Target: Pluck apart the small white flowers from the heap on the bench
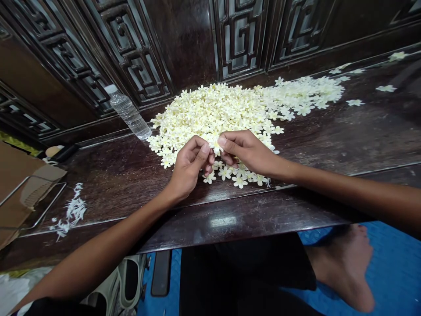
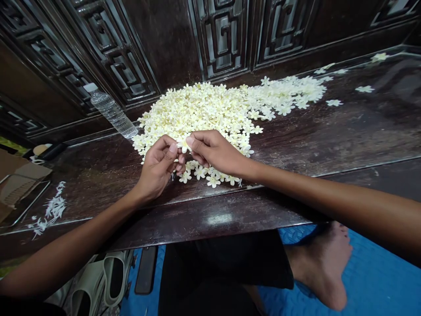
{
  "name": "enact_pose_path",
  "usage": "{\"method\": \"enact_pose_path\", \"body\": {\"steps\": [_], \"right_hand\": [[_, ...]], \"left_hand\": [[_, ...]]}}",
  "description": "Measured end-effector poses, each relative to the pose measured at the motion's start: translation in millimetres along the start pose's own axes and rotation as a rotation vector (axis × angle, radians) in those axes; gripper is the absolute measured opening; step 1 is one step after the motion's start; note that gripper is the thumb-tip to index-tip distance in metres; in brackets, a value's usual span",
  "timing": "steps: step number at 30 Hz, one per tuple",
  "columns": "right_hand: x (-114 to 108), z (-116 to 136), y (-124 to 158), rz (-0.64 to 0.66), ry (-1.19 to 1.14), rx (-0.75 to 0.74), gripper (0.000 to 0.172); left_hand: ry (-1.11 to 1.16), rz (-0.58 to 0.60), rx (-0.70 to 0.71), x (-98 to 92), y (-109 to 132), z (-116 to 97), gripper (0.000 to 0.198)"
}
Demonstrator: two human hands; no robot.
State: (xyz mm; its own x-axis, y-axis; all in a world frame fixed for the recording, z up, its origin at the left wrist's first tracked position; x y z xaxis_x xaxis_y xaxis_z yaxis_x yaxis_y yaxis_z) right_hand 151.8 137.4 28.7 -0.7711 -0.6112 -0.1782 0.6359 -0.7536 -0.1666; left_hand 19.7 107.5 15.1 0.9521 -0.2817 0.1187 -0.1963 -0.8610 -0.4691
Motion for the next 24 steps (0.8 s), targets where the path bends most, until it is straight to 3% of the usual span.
{"method": "enact_pose_path", "body": {"steps": [6, 9, 13, 17, 24], "right_hand": [[-1, -1, 1, 0.020, 0.021, 0.018, 0.053], [-4, 1, 2, -0.070, 0.161, -0.017, 0.042], [-6, 17, 9, -0.262, 0.455, -0.260, 0.031], [1, 29, 15, -0.317, 0.657, -0.486, 0.018], [5, 34, 18, -0.280, 0.656, -0.559, 0.011]], "left_hand": [[-0.034, 0.017, 0.039, -2.7, -2, -1, 0.027], [-0.065, 0.023, 0.044, -3.3, -2, -1, 0.026], [-0.153, 0.015, 0.051, -4.3, -2, -3, 0.026], [-0.210, 0.007, 0.070, -4.3, -2, -6, 0.026], [-0.181, 0.049, 0.042, -3.8, 0, 2, 0.025]]}}
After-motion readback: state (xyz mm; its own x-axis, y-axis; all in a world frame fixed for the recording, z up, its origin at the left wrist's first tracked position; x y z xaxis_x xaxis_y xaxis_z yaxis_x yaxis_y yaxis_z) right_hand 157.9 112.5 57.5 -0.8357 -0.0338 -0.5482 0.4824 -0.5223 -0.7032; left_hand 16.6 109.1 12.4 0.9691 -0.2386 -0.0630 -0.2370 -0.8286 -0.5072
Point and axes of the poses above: each hand's wrist, its own y-axis away from the middle knuckle, its own x-axis out of the palm, z = x × y, the point moved 7 cm from there along -y, towards the middle knuckle, and after that the axes turned 13 degrees about x, right-handed, at the moved point
